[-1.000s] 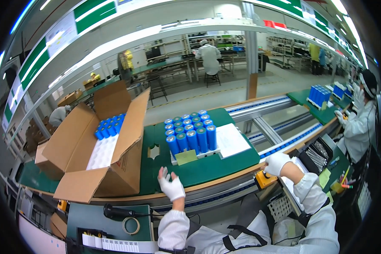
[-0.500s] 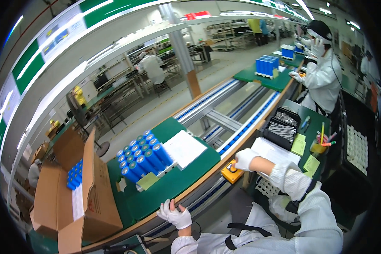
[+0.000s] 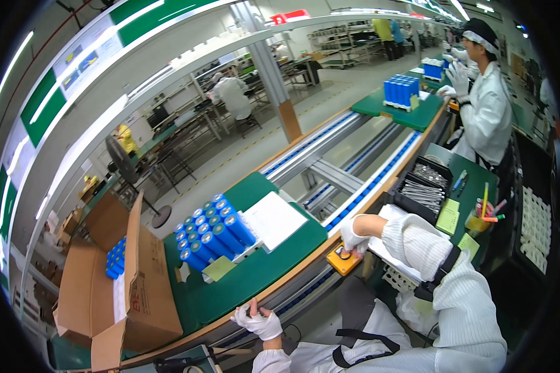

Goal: The person scans batteries from a box and places them into a tray before applying a label and a taped note to the tray. They then move the filled tray and box to prepare for the next cycle with a new tray.

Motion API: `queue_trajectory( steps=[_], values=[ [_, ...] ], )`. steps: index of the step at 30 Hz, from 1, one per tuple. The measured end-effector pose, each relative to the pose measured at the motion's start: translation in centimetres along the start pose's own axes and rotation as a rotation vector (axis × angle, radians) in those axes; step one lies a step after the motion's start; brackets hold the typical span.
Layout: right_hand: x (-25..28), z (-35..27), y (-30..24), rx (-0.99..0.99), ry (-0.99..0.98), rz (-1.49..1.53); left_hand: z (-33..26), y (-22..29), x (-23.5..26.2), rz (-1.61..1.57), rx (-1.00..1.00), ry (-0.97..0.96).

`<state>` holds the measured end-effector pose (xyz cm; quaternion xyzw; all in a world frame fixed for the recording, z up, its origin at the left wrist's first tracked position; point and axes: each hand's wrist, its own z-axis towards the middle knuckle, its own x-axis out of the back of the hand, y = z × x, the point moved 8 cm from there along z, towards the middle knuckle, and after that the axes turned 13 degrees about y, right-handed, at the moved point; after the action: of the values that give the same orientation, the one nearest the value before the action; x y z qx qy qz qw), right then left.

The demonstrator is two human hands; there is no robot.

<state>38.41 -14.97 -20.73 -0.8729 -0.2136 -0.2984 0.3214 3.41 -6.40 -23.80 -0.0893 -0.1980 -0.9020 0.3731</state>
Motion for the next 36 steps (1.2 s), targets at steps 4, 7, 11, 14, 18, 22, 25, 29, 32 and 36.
queue_trajectory(
  steps=[4,7,11,14,18,22,25,29,32,36],
  values=[
    [-0.1,-0.5,-1.5,0.127,0.074,-0.33,5.2,0.3,4.4,-0.266,0.148,-0.019],
    [0.8,-3.7,-5.7,0.253,0.348,-0.554,15.2,1.1,14.8,-0.258,0.125,0.215],
    [-1.9,-10.6,-14.0,0.579,0.766,-0.537,24.0,-2.1,25.2,-0.196,0.154,0.313],
    [-5.4,-16.2,-20.8,0.888,0.792,-0.435,29.1,-6.5,30.0,0.081,0.083,0.298],
    [-7.3,-23.4,-26.8,1.408,0.944,-0.149,32.3,-15.7,28.6,0.078,0.124,-0.176],
    [-5.9,-28.1,-30.2,1.622,0.986,0.08,30.8,-21.1,24.4,0.032,0.328,-0.649],
    [-3.4,-29.6,-31.1,1.651,1.182,0.114,30.3,-22.2,21.8,0.099,0.094,-0.718],
    [0.9,-29.5,-32.5,1.537,1.379,0.123,29.5,-22.3,19.1,0.249,0.067,-0.682],
    [2.3,-29.5,-34.6,1.496,1.335,0.119,28.9,-21.5,18.4,0.287,0.091,-0.623],
    [0.3,-29.0,-39.1,1.563,1.281,0.001,29.0,-18.6,17.5,0.337,-0.08,-0.522]
  ],
)
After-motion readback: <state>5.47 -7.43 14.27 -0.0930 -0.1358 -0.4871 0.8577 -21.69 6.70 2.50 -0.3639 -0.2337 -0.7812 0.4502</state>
